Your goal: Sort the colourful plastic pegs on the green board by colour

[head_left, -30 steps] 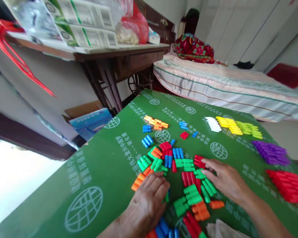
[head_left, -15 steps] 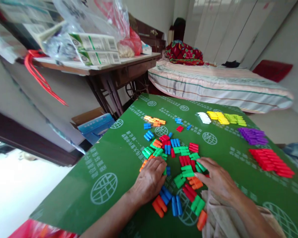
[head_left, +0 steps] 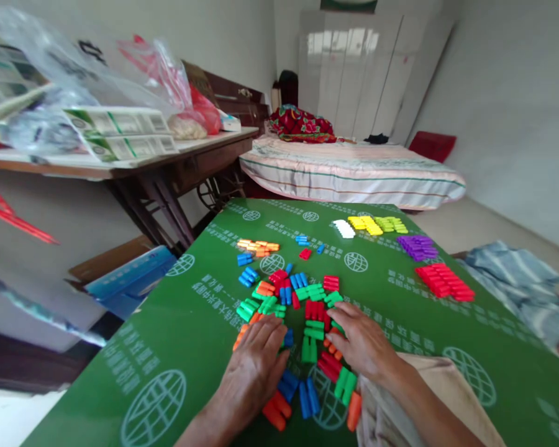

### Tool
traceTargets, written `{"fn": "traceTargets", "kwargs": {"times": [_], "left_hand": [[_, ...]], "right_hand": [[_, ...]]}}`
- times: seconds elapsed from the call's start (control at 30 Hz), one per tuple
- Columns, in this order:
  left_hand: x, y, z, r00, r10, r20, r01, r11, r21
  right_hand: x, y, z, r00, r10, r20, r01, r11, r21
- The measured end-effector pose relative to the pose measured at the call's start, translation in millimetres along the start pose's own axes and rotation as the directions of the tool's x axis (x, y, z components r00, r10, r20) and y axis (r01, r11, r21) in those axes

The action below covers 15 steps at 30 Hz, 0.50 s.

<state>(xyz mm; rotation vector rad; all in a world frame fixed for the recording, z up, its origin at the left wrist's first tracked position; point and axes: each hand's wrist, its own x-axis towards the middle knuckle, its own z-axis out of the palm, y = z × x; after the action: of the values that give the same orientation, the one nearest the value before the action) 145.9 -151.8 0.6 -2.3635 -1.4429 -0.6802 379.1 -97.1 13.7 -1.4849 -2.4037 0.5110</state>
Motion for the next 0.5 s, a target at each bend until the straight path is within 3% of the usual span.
{"fn": "traceTargets", "kwargs": {"times": [0.1,0.2,0.37,0.5], "left_hand": [[5,16,-5.4,0.996,0.031,-0.079,-0.032,0.999,-0.010],[15,46,-10.8,0.986,0.025,-0.164,-0.036,0.997,-0.065],[37,94,-8.8,0.957,-0.126,-0.261,0.073,0.977,-0.202],[44,111,1.7,0.921,-0.227,-0.318,0.165,0.964,-0.209]], "right_hand": [[1,-9,-3,0.998,0.012,-0.059,-0.008,0.997,0.076],[8,-18,-1,0.989,0.067,-0.128,-0.032,0.965,0.260],[37,-25,13,0.963,0.225,-0.146,-0.090,0.783,0.616],[54,-18,26,0.945,0.297,-0.138,-0.093,0.649,0.755]]}}
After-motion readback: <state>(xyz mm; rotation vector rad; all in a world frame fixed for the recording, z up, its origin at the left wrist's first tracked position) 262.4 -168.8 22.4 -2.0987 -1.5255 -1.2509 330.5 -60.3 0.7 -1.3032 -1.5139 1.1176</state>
